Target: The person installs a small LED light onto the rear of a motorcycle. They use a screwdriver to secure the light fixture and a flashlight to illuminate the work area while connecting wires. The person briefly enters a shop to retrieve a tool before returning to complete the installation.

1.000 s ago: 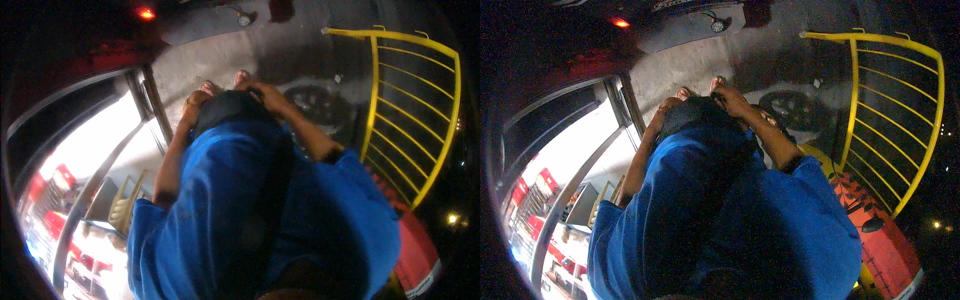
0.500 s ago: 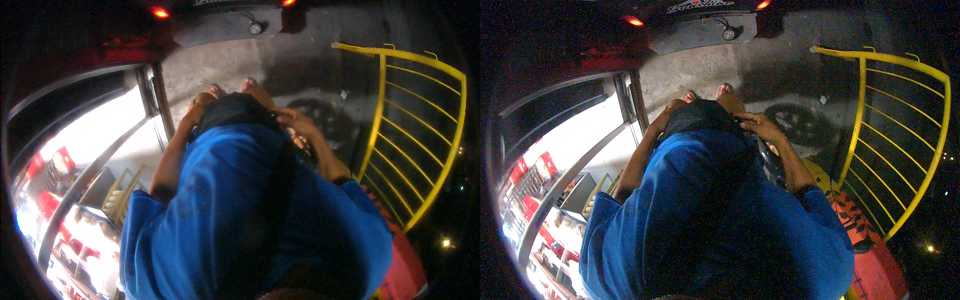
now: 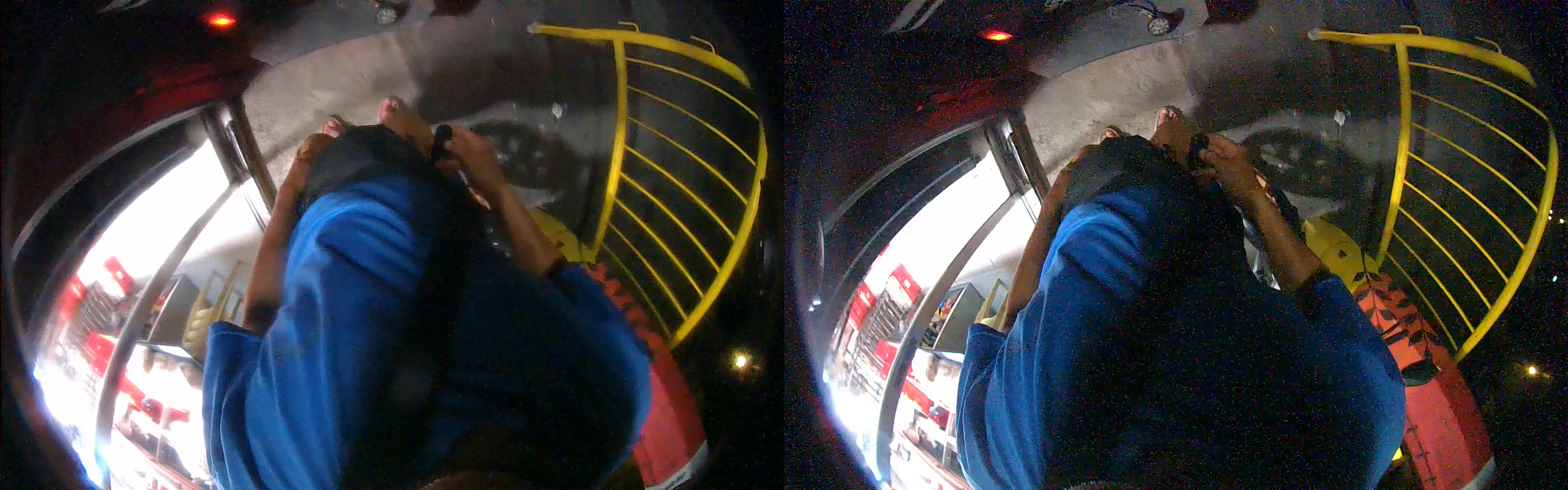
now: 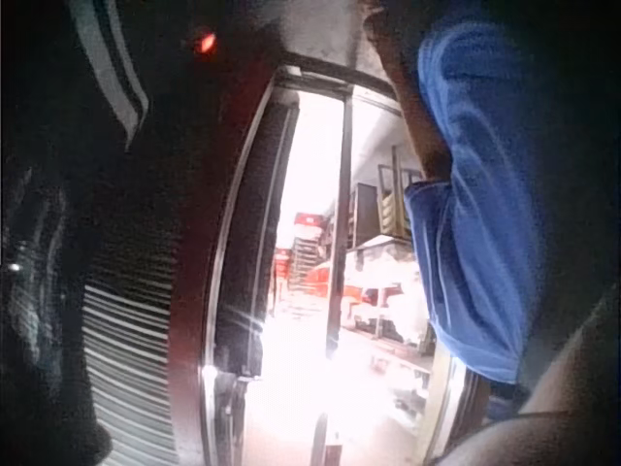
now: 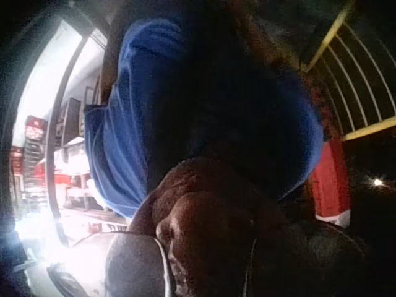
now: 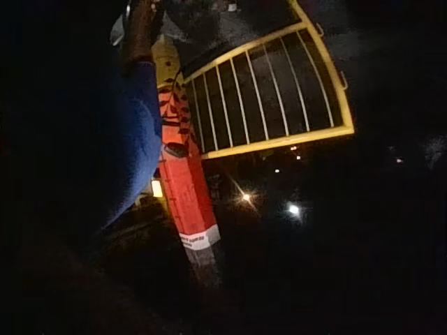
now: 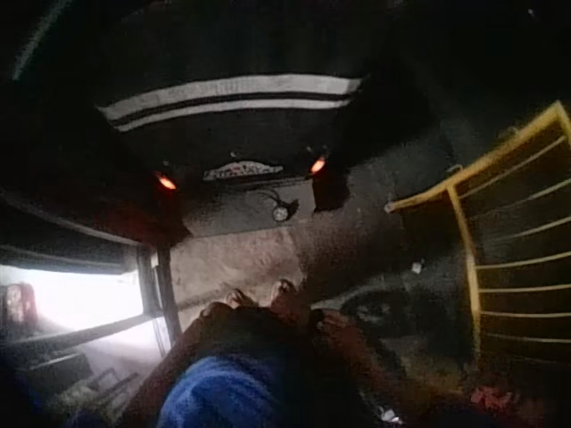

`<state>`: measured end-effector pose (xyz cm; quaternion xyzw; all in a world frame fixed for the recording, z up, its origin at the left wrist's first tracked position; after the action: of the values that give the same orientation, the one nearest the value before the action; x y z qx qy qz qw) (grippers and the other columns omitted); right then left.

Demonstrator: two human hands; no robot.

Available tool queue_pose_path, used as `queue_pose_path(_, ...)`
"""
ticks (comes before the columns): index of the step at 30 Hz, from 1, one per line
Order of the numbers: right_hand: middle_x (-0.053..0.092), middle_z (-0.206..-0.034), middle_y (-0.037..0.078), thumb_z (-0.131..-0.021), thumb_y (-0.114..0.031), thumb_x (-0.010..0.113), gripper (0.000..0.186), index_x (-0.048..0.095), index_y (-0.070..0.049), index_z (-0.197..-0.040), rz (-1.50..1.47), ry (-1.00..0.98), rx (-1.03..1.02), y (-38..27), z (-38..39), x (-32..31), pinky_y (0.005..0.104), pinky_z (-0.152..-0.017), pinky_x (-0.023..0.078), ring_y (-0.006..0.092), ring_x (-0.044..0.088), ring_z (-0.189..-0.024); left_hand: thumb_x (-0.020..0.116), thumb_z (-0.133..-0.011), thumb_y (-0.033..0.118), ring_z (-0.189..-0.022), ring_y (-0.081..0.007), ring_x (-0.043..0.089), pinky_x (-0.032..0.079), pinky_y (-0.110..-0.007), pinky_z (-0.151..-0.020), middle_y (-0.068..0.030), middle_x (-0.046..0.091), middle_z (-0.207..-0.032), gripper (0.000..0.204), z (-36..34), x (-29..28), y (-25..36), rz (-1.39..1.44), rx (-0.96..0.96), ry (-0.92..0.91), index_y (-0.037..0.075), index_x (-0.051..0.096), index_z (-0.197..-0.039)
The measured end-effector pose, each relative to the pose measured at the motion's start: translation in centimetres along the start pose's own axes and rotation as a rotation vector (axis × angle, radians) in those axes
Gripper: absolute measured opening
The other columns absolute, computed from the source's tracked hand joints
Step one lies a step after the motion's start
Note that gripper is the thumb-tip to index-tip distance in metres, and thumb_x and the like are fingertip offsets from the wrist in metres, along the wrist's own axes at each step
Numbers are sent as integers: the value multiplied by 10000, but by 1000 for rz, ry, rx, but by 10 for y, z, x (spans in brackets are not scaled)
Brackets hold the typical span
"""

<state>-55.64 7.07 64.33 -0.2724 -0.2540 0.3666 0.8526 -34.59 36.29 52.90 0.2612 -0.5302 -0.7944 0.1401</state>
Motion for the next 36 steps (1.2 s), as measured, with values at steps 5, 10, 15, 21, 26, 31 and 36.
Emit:
queue_pose_path(5, 634, -1082, 93, -899, -100, 595, 324, 565, 9, -1202, 84, -15, 3, -4, 5, -7, 329, -740, 587, 191, 639, -917, 526, -863, 111, -886, -218, 608, 472, -337, -838, -123, 634, -945, 162, 2, 0, 0, -6, -8, -9, 24, 662, -878)
queue_pose_path(10, 643, -1059, 101, -885, -70, 597, 295, 584, 12, -1167, 45, 25, 11, -4, 10, -6, 327, -740, 586, 190, 641, -914, 527, -862, 111, -884, -217, 607, 471, -337, -840, -123, 634, -945, 161, 7, 2, -3, -1, -15, -9, 22, 661, -875)
queue_pose_path(15, 657, -1032, 92, -872, -70, 616, 297, 593, -2, -1161, 113, 16, -31, -12, 16, -5, 327, -747, 582, 187, 648, -888, 528, -861, 110, -883, -217, 607, 471, -337, -841, -123, 634, -946, 159, 11, 8, -7, 12, -11, -1, 21, 660, -872)
queue_pose_path(21, 670, -982, 48, -857, -78, 648, 309, 602, -27, -1158, 302, 54, -40, -2, 3, -16, 318, -727, 557, 166, 640, -840, 530, -859, 110, -882, -216, 606, 470, -336, -842, -123, 634, -946, 158, 11, 14, -20, 36, 7, 11, 19, 658, -869)
queue_pose_path(26, 661, -1023, 47, -859, -49, 634, 302, 603, -36, -1159, 279, -18, 28, 4, 2, -23, 304, -718, 544, 160, 628, -855, 531, -858, 109, -881, -216, 605, 470, -336, -843, -123, 633, -946, 156, 5, 22, -42, 69, 39, 7, 17, 657, -866)
queue_pose_path(31, 654, -1050, 53, -869, -58, 627, 296, 599, -31, -1162, 264, -38, 70, -6, 5, -7, 303, -718, 545, 162, 629, -880, 532, -857, 109, -880, -215, 605, 469, -336, -844, -123, 633, -947, 155, 2, 23, -66, 110, 48, -4, 15, 656, -863)
queue_pose_path(36, 653, -1061, 67, -878, -100, 631, 304, 586, -23, -1169, 317, -110, 40, 2, -10, -19, 322, -707, 562, 171, 641, -884, 533, -856, 108, -878, -214, 604, 469, -336, -845, -123, 633, -947, 154, -7, 23, -87, 211, 36, -55, 14, 654, -860)
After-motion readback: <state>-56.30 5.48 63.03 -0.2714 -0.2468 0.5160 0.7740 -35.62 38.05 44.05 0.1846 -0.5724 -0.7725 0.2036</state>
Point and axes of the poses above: each hand's wrist, its own z-axis away from the middle knuckle, its own x-axis out of the palm, y = z × x, the point moved 3 cm from there along -z, towards the middle knuckle
